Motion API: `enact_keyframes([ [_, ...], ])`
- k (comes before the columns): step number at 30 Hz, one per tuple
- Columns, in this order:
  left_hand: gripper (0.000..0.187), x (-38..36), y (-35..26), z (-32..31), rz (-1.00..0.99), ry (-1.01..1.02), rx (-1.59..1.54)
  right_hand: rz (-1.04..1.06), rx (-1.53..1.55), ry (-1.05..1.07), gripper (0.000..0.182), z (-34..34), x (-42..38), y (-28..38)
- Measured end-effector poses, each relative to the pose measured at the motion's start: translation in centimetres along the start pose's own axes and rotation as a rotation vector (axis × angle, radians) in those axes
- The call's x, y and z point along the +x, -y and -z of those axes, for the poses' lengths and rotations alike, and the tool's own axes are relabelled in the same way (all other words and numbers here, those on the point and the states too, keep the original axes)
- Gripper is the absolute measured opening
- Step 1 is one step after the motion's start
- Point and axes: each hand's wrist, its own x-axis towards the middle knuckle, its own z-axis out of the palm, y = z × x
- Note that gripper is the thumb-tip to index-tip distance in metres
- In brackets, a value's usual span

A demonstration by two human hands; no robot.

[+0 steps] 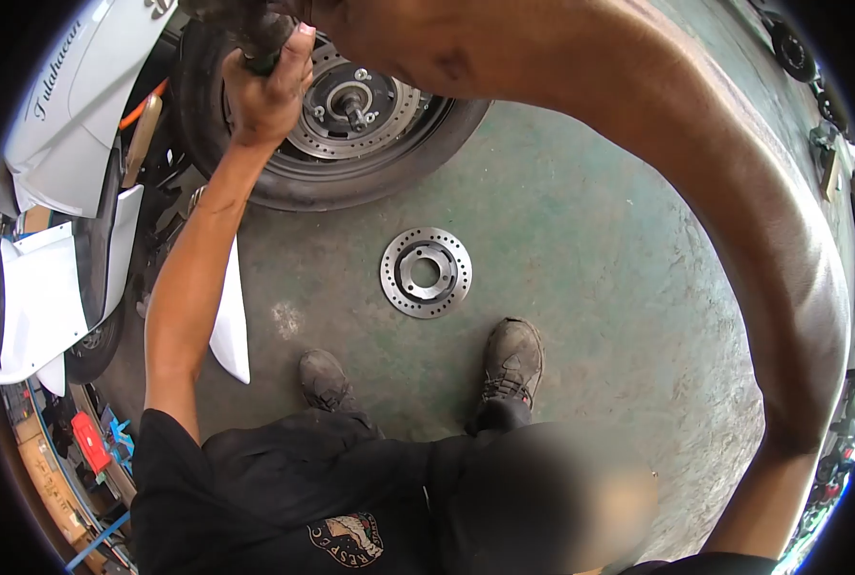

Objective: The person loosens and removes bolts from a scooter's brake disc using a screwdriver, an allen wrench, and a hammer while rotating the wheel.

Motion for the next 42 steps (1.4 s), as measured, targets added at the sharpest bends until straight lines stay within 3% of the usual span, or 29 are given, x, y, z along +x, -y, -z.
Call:
enact_keyframes([
  [3, 0.034, 0.5, -0.1, 0.4, -0.062, 0.028, -0.020, 0.255, -0.426, -0.277, 0.032, 3.2, 0.9, -1.0],
  [5, 0.036, 0.3, 0.1, 1.0, -0.051, 0.035, -0.037, 0.292, -0.426, -0.314, 0.032, 4.0, 0.5, -0.3],
  [8, 0.037, 0.3, -0.4, 0.4, -0.113, 0.029, 0.177, 0.317, -0.398, -0.304, 0.033, 2.1, 0.3, 0.0],
  [9, 0.039, 0.5, -0.1, 0.5, -0.081, 0.046, 0.078, 0.323, -0.393, -0.281, 0.033, 1.0, 0.2, 0.0],
  [12, 0.038, 0.5, -0.4, 0.5, -0.080, 0.034, 0.068, 0.222, -0.288, -0.015, 0.033, -2.0, -0.2, -0.3],
  [15, 0.032, -0.2, 0.0, 1.6, -0.244, 0.012, 0.243, -0.149, -0.062, 0.602, 0.034, -4.4, -1.6, -1.6],
  [16, 0.031, -0.3, 0.3, 1.8, -0.229, -0.031, 0.242, -0.258, -0.023, 0.707, 0.034, -5.1, -3.2, -2.4],
  [18, 0.038, -0.9, -0.2, 1.6, -0.349, 0.012, 0.306, -0.410, 0.039, 0.682, 0.041, -6.2, -7.5, -3.4],
  [19, 0.039, -1.3, -0.3, 1.7, -0.239, 0.016, 0.257, -0.393, 0.054, 0.712, 0.041, -6.5, -8.5, -3.3],
  [20, 0.039, -1.6, -0.2, 1.6, -0.129, 0.024, 0.213, -0.561, 0.113, 0.553, 0.045, -6.7, -9.3, -3.2],
  [21, 0.040, -1.7, 0.2, 1.7, -0.177, 0.052, 0.249, -0.732, 0.164, 0.375, 0.048, -6.7, -9.9, -3.5],
  [22, 0.040, -1.7, 0.2, 1.6, -0.209, 0.080, 0.227, -0.668, 0.098, 0.319, 0.051, -6.7, -10.1, -3.9],
  [27, 0.036, -0.2, 0.1, 2.2, -0.210, 0.004, 0.169, -0.738, 0.204, 0.236, 0.055, -5.5, -10.8, -3.6],
  [28, 0.036, -0.2, -0.3, 1.9, -0.120, -0.020, -0.036, -0.743, 0.209, 0.238, 0.055, -5.4, -10.9, -3.5],
  [37, 0.036, -0.3, 0.1, 1.5, -0.148, -0.022, 0.071, -0.727, 0.196, 0.145, 0.052, -4.9, -10.2, -3.1],
  [39, 0.037, -0.3, 0.2, 1.3, -0.173, 0.000, 0.166, -0.528, 0.179, 0.047, 0.046, -4.4, -9.2, -3.1],
  [40, 0.037, -0.3, 0.3, 1.1, -0.178, 0.006, 0.165, -0.531, 0.179, 0.040, 0.046, -4.4, -8.3, -3.5],
  [42, 0.037, -0.2, 0.7, 0.9, -0.086, 0.008, -0.001, 0.044, 0.116, -0.326, 0.033, -4.6, -5.8, -4.0],
])
